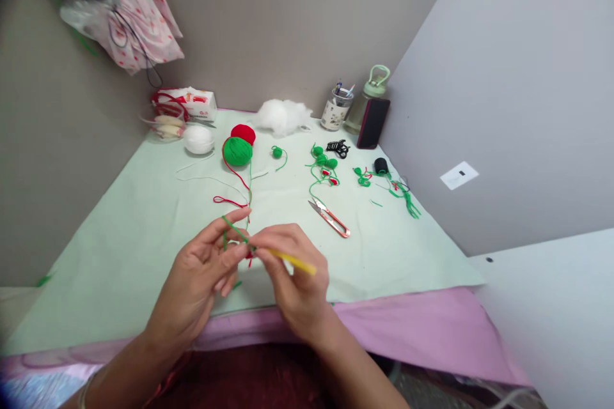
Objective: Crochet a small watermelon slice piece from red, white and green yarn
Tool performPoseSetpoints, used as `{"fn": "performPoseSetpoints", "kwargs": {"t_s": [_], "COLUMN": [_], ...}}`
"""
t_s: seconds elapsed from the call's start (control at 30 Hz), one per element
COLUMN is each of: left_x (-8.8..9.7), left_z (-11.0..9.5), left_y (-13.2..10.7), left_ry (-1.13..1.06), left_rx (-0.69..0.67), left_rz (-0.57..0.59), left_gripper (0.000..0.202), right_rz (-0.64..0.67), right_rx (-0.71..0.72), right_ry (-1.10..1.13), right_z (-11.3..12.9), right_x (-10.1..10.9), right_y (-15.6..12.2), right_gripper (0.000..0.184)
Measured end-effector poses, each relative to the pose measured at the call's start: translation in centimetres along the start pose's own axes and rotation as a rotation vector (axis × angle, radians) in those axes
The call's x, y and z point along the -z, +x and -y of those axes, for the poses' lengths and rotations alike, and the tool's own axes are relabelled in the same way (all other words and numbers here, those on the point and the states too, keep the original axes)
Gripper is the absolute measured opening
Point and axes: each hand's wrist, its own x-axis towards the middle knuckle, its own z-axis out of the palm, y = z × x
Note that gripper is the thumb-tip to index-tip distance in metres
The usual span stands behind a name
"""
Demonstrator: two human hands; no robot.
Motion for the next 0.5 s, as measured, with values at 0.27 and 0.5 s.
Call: {"fn": "performPoseSetpoints", "kwargs": {"t_s": [0.27,0.5], "left_x": [0.5,0.2], "left_z": [-0.7,-0.1], "left_y": [0.8,0.5], "left_ry": [-0.244,-0.038], "left_rx": [0.253,0.044], "left_rz": [0.091,0.101], "left_gripper": [0.041,0.036], "right_rz": [-0.144,-0.048], "right_rx": [-0.092,-0.332], "right_ry": [0.122,0.442], "right_z": [-0.5,-1.0], "right_x": [0.4,-0.3], "right_y": [0.3,0.6], "right_gripper": [0.021,0.014]}}
